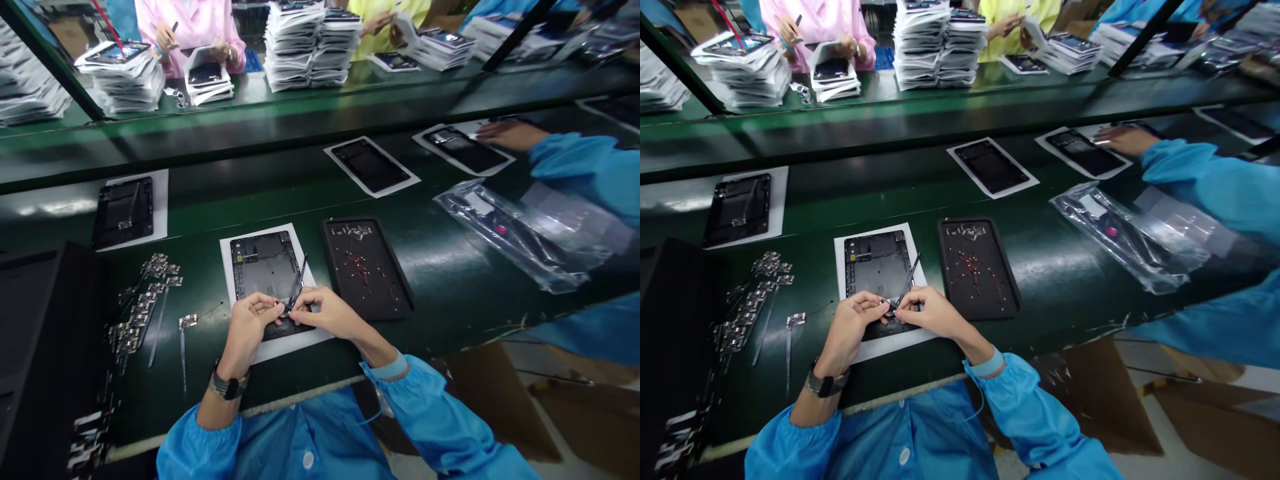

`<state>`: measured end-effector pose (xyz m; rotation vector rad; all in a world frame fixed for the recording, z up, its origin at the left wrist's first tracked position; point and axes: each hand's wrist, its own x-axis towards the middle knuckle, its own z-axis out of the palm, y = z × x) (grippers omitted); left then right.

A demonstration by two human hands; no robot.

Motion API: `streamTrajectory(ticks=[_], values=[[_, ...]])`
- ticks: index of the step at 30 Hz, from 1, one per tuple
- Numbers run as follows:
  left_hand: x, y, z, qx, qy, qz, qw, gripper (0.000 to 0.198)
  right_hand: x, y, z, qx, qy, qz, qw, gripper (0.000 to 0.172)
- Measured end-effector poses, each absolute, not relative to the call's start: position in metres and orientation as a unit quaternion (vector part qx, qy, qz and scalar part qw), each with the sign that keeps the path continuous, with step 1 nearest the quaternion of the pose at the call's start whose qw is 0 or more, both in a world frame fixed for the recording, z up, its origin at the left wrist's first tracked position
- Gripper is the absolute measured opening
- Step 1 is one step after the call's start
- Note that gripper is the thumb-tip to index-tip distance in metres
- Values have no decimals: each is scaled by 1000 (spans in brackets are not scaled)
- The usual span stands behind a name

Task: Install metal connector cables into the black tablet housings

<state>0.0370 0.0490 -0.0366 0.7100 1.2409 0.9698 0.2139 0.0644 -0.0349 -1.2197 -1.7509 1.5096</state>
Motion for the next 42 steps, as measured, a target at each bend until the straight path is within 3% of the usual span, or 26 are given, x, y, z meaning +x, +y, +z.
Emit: streamTrajectory(ticks=[7, 31, 42], values=[[38, 44, -41, 338, 561, 446, 610, 25, 212, 64, -35, -453, -649, 552, 260, 18], [43, 42, -40, 298, 545, 435, 652, 29, 215, 65, -41, -446, -630, 567, 286, 9], [40, 44, -37, 271, 540, 429, 671, 35, 217, 67, -39, -426, -638, 575, 283, 13]])
